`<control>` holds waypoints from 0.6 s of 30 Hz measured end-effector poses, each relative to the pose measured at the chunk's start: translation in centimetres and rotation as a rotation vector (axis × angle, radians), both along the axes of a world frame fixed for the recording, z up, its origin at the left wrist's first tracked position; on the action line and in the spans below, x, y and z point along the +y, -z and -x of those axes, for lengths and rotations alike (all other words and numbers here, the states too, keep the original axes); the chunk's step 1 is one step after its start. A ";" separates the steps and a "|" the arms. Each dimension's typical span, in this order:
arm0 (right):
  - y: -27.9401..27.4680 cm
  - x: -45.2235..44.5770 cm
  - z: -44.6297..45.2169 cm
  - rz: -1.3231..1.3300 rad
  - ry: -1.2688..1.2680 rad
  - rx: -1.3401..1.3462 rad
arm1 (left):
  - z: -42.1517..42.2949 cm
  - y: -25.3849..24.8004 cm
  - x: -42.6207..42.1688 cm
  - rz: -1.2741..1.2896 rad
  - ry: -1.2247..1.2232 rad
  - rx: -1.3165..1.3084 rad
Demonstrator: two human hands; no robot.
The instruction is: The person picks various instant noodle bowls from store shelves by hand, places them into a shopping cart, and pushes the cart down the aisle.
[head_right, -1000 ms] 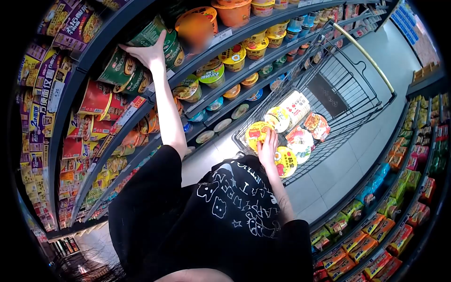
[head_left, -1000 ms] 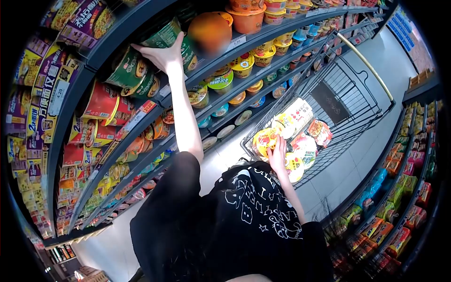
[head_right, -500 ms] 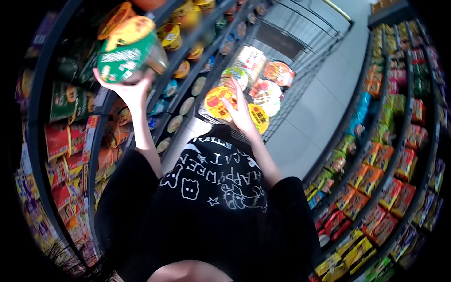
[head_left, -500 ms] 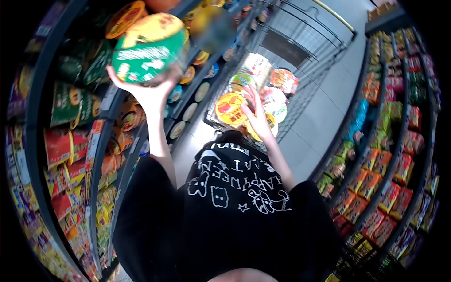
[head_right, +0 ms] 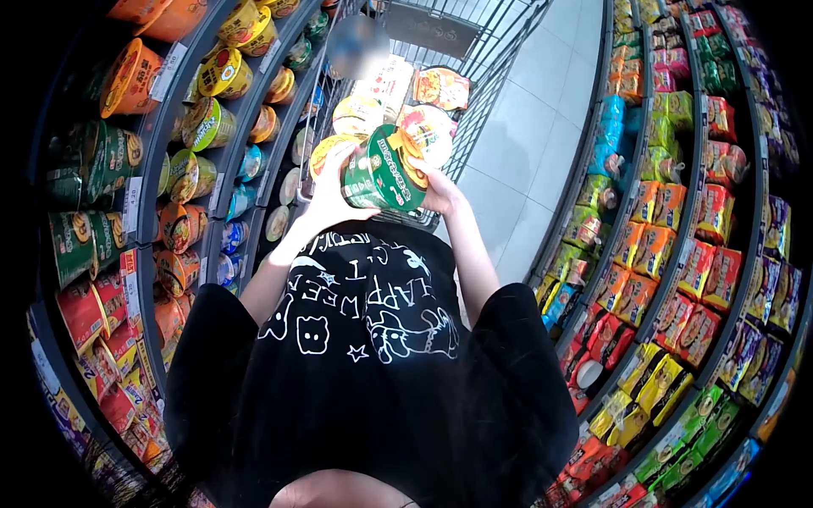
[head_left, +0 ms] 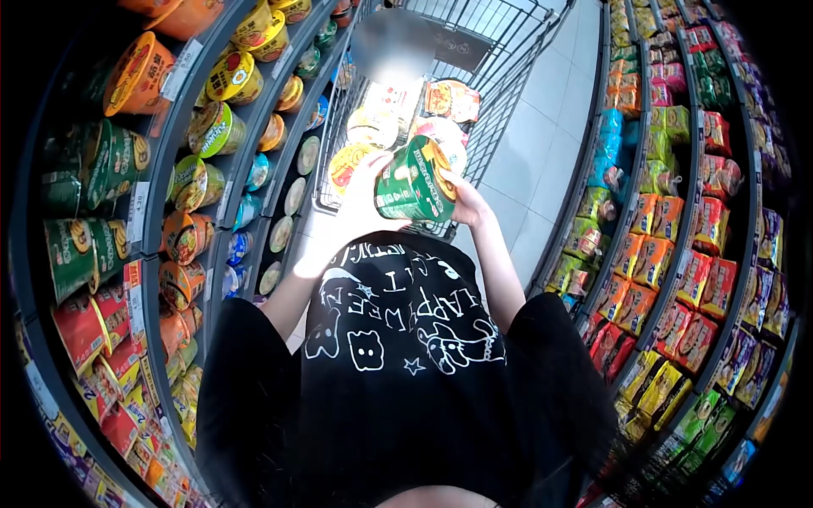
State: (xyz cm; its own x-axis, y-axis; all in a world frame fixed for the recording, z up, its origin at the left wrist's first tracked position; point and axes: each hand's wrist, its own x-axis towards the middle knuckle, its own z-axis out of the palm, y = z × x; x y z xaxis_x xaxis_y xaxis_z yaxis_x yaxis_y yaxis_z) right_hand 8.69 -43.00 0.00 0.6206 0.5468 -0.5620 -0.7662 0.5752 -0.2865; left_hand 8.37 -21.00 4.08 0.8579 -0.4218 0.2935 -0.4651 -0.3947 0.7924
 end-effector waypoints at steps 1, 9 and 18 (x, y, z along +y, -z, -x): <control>0.5 -0.5 0.3 -0.090 0.010 -0.035 | -0.4 0.0 -0.2 0.040 0.020 0.024; -0.4 -3.9 -4.2 0.377 0.157 -0.206 | -3.0 7.4 0.1 -0.227 -0.080 -0.024; 9.8 -4.9 -8.4 0.637 0.420 0.125 | -3.1 13.2 1.9 -0.878 -0.284 0.139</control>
State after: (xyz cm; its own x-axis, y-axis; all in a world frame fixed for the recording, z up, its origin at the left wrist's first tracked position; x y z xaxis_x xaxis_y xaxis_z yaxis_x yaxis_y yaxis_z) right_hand 17.07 -47.88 -9.83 0.6154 -0.1731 -0.7690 -0.5684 0.5784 -0.5851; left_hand 11.51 -19.14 -9.13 0.9664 -0.2127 -0.1444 -0.1825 -0.9632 0.1973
